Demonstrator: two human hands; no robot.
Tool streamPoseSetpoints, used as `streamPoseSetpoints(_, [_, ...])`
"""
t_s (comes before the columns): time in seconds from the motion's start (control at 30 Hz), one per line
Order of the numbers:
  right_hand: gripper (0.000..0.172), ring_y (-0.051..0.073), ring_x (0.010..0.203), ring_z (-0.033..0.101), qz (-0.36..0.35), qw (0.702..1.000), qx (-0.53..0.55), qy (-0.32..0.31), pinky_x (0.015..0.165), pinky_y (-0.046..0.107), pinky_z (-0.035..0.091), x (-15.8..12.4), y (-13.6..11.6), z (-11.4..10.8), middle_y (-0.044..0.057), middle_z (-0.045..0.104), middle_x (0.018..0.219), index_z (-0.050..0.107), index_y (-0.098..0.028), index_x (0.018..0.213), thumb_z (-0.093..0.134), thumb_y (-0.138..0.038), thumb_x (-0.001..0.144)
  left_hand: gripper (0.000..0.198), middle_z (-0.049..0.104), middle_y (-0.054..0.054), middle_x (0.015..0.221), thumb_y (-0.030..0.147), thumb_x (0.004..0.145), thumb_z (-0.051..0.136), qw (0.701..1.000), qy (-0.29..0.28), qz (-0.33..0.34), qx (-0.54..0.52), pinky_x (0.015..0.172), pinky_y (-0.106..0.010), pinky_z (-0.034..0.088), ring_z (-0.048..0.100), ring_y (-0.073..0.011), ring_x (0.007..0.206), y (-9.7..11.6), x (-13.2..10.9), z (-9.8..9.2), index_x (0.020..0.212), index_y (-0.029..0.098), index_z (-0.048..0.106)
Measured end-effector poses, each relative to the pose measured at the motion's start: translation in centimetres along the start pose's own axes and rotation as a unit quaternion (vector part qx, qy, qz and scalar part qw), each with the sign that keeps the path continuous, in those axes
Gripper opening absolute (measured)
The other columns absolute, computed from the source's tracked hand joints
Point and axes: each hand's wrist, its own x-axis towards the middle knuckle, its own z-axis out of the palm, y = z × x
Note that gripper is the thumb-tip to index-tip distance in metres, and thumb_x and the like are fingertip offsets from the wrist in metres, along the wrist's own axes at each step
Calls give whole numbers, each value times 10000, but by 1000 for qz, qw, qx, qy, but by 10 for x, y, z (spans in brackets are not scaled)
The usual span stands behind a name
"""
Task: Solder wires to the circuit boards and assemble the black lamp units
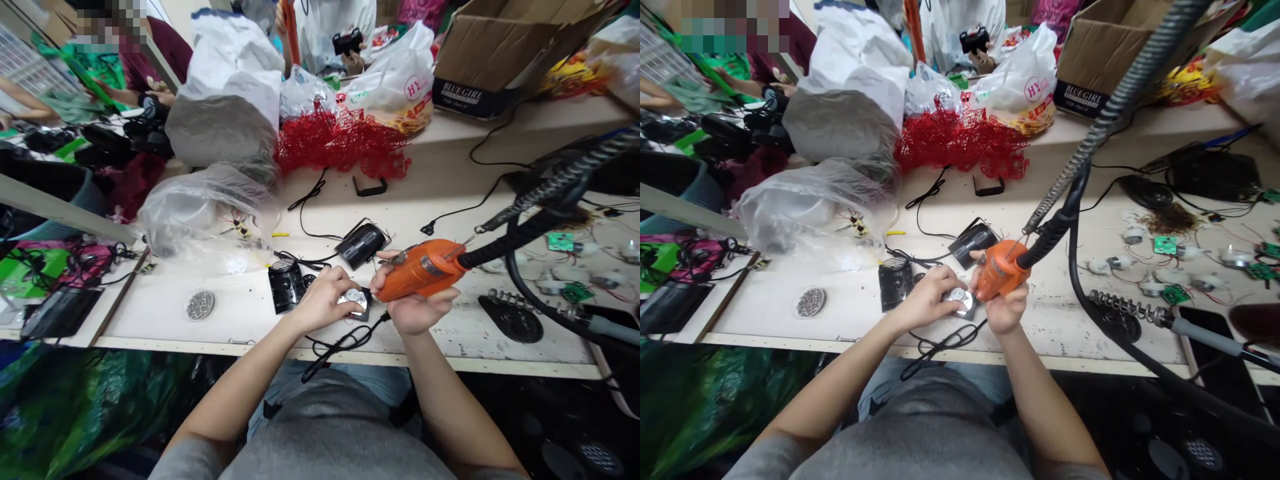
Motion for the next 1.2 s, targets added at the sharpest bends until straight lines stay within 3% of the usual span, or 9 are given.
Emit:
streamPoseSetpoints(0.07, [751, 180, 405, 477, -3, 1000, -3, 2, 372, 305, 362, 1, -1, 1, 9, 573, 552, 716, -222, 970, 530, -903, 713, 312, 622, -59, 1012, 398, 864, 764, 1000, 15, -9, -2, 904, -383, 492, 569, -232, 984, -3, 1, 3, 1132, 241, 751])
streamPoseSetpoints(0.3, [794, 203, 434, 481, 0, 1000, -13, 5, 399, 357, 408, -3, 1, -4, 26, 565, 586, 735, -248, 976, 501, -953, 697, 346, 674, -69, 929, 460, 857, 767, 984, 172, 2, 48, 858, -376, 482, 613, -233, 928, -12, -10, 35, 1078, 195, 741])
streamPoseSetpoints(0.4, [840, 194, 461, 500, -4, 1000, 3, -3, 416, 340, 427, -4, 1, -7, 25, 575, 605, 742, -219, 1000, 523, -963, 679, 324, 691, -72, 959, 443, 863, 765, 979, 200, 6, 41, 864, -378, 482, 627, -233, 938, -13, -12, 40, 1067, 195, 726])
streamPoseSetpoints(0.6, [767, 186, 476, 511, -8, 1000, 25, -14, 434, 323, 429, -3, 1, -9, 22, 588, 619, 743, -208, 1018, 536, -894, 743, 361, 706, -58, 1003, 393, 788, 841, 987, 160, -22, -8, 912, -400, 480, 611, -243, 980, -10, -10, 29, 1068, 200, 720])
streamPoseSetpoints(0.77, [762, 195, 481, 514, -10, 1000, 5, 9, 430, 345, 434, -3, 1, -7, 28, 580, 628, 754, -240, 992, 495, -917, 754, 341, 678, -77, 1050, 378, 772, 857, 987, 154, -36, -6, 927, -409, 476, 572, -250, 991, -8, -8, 20, 1047, 198, 766])
streamPoseSetpoints(0.97, [756, 216, 482, 508, 7, 1000, -30, 2, 436, 370, 442, -1, -9, -7, 25, 573, 622, 731, -295, 989, 466, -953, 727, 365, 673, -76, 1097, 398, 796, 835, 993, 106, -43, 7, 948, -421, 481, 564, -257, 1024, -7, -11, 13, 1100, 215, 748])
streamPoseSetpoints(1.1, [789, 224, 475, 503, 1, 997, -77, 7, 446, 382, 455, -2, -23, -7, 26, 555, 616, 690, -291, 978, 379, -975, 736, 502, 669, -90, 1176, 467, 797, 823, 989, 145, -3, 2, 997, -437, 453, 559, -266, 1094, 7, -15, 12, 1210, 209, 699])
streamPoseSetpoints(1.2, [814, 226, 482, 511, -34, 996, -75, 24, 459, 370, 446, -5, -32, -5, 30, 543, 604, 682, -264, 1006, 313, -956, 787, 335, 668, -88, 1208, 426, 869, 754, 989, 131, 17, 63, 958, -445, 429, 535, -276, 1109, 26, -2, 13, 1134, 222, 741])
